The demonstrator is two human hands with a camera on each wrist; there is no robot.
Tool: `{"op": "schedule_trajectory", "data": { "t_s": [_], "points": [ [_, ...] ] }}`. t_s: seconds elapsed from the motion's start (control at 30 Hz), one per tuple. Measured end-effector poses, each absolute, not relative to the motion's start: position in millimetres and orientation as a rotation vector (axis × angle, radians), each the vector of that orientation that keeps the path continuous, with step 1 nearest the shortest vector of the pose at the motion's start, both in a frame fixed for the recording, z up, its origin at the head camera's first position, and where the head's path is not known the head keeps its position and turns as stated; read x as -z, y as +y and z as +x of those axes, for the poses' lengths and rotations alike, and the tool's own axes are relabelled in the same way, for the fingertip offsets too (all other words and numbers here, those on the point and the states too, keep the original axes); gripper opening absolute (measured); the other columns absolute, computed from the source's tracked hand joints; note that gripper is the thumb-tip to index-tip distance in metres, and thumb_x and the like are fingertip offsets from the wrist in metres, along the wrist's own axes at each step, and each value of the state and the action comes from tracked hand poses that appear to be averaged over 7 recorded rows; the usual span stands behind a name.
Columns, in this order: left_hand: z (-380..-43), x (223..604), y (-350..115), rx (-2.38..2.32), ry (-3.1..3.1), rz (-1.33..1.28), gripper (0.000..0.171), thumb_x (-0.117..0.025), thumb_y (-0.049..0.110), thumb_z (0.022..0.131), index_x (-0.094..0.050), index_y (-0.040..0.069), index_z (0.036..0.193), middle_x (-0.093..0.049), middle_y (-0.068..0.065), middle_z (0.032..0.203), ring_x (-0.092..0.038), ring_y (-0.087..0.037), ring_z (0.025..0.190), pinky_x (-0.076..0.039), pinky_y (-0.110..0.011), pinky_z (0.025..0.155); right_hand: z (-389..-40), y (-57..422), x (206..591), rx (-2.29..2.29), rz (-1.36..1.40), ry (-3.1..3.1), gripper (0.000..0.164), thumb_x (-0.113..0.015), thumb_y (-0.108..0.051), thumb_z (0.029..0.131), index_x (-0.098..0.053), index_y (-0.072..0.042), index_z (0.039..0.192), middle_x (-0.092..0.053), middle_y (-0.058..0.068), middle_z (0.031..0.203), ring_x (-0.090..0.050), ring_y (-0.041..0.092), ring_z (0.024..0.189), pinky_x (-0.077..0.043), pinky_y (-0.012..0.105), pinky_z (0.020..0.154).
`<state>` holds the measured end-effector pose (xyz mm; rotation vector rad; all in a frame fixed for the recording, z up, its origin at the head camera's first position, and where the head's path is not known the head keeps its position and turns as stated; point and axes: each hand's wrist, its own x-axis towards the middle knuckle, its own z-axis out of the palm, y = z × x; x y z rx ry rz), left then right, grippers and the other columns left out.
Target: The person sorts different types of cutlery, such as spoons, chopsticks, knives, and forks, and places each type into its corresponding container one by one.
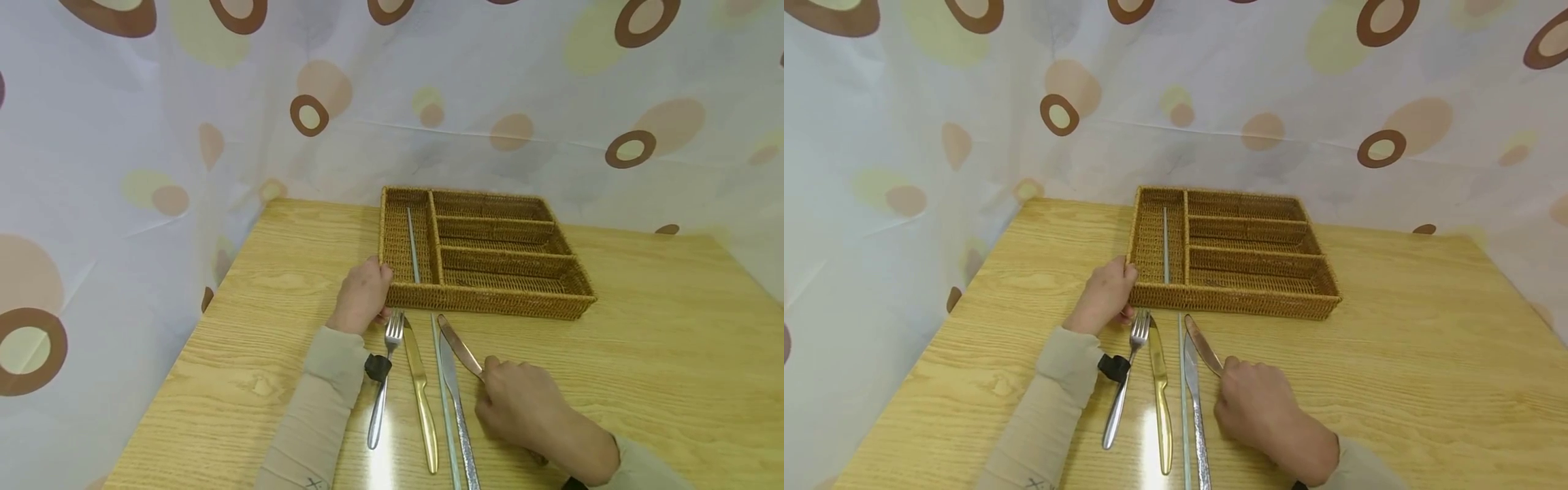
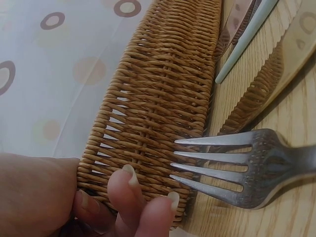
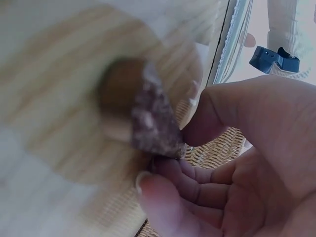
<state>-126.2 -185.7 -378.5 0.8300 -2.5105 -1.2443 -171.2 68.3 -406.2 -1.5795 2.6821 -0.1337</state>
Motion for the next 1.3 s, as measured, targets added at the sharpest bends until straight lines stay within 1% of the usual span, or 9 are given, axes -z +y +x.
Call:
{"op": "schedule_trajectory", "data": {
  "t_s": [0.2,0.4,0.6,0.77,0.97,1.03,1.2,1.23,1.3],
  "points": [
    [-126,377,-185,1.239,-2.515,0.831,0.047,-0.029,0.023,0.1,-0.025,-0.001,0.139,-0.055,-0.016,0.068,-0.056,-0.021,0.045,-0.051,-0.03,0.041,-173,71,408,0.176,-1.631,2.675,0.015,-0.057,-0.015,0.07,-0.042,-0.011,0.069,-0.038,-0.002,0.051,-0.033,0.009,0.041,-0.027,0.02,0.03],
    [-125,378,-186,1.228,-2.52,0.825,0.046,-0.029,0.023,0.1,-0.028,-0.003,0.137,-0.054,-0.016,0.068,-0.056,-0.021,0.045,-0.051,-0.029,0.04,-178,72,409,0.253,-1.64,2.598,0.017,-0.061,-0.016,0.069,-0.046,-0.009,0.075,-0.042,-0.003,0.056,-0.037,0.009,0.044,-0.032,0.021,0.035],
    [-125,378,-186,1.238,-2.514,0.824,0.046,-0.03,0.023,0.1,-0.027,-0.003,0.138,-0.055,-0.016,0.07,-0.056,-0.021,0.045,-0.051,-0.03,0.041,-183,74,407,0.387,-1.54,2.481,0.019,-0.06,-0.014,0.067,-0.047,-0.01,0.081,-0.045,-0.004,0.058,-0.04,0.009,0.047,-0.037,0.024,0.039],
    [-127,378,-186,1.244,-2.515,0.831,0.047,-0.03,0.023,0.1,-0.025,-0.002,0.139,-0.055,-0.017,0.071,-0.056,-0.021,0.045,-0.052,-0.03,0.041,-190,81,404,0.443,-1.511,2.394,0.024,-0.059,-0.013,0.068,-0.048,-0.008,0.088,-0.045,-0.005,0.057,-0.038,0.007,0.046,-0.036,0.024,0.037],
    [-127,377,-184,1.247,-2.516,0.831,0.047,-0.03,0.024,0.1,-0.024,-0.002,0.14,-0.055,-0.016,0.069,-0.056,-0.022,0.045,-0.052,-0.03,0.041,-201,95,402,0.42,-1.525,2.329,0.017,-0.06,-0.017,0.074,-0.044,-0.013,0.079,-0.035,-0.008,0.053,-0.029,0.005,0.044,-0.026,0.02,0.037],
    [-127,377,-183,1.242,-2.519,0.824,0.048,-0.03,0.024,0.1,-0.023,-0.002,0.14,-0.054,-0.016,0.067,-0.056,-0.022,0.045,-0.052,-0.03,0.041,-205,100,399,0.428,-1.506,2.291,0.014,-0.059,-0.017,0.077,-0.046,-0.012,0.08,-0.033,-0.008,0.053,-0.027,0.004,0.043,-0.025,0.019,0.036],
    [-126,377,-184,1.23,-2.519,0.823,0.047,-0.03,0.024,0.1,-0.025,-0.003,0.139,-0.054,-0.016,0.067,-0.056,-0.022,0.045,-0.052,-0.031,0.041,-216,109,384,0.432,-1.518,2.165,0.01,-0.052,-0.015,0.088,-0.045,-0.013,0.081,-0.038,-0.007,0.054,-0.032,0.004,0.043,-0.032,0.019,0.035],
    [-126,377,-184,1.227,-2.519,0.824,0.047,-0.03,0.023,0.1,-0.025,-0.003,0.138,-0.054,-0.016,0.067,-0.056,-0.022,0.046,-0.052,-0.032,0.042,-218,110,380,0.425,-1.525,2.141,0.015,-0.051,-0.015,0.09,-0.042,-0.015,0.078,-0.038,-0.007,0.055,-0.032,0.004,0.043,-0.032,0.019,0.035],
    [-126,377,-184,1.224,-2.52,0.827,0.046,-0.03,0.023,0.1,-0.027,-0.003,0.137,-0.055,-0.016,0.068,-0.056,-0.022,0.046,-0.052,-0.032,0.042,-222,112,371,0.407,-1.523,2.122,0.015,-0.048,-0.015,0.093,-0.042,-0.015,0.079,-0.039,-0.006,0.056,-0.032,0.005,0.044,-0.033,0.02,0.036]
  ]
}}
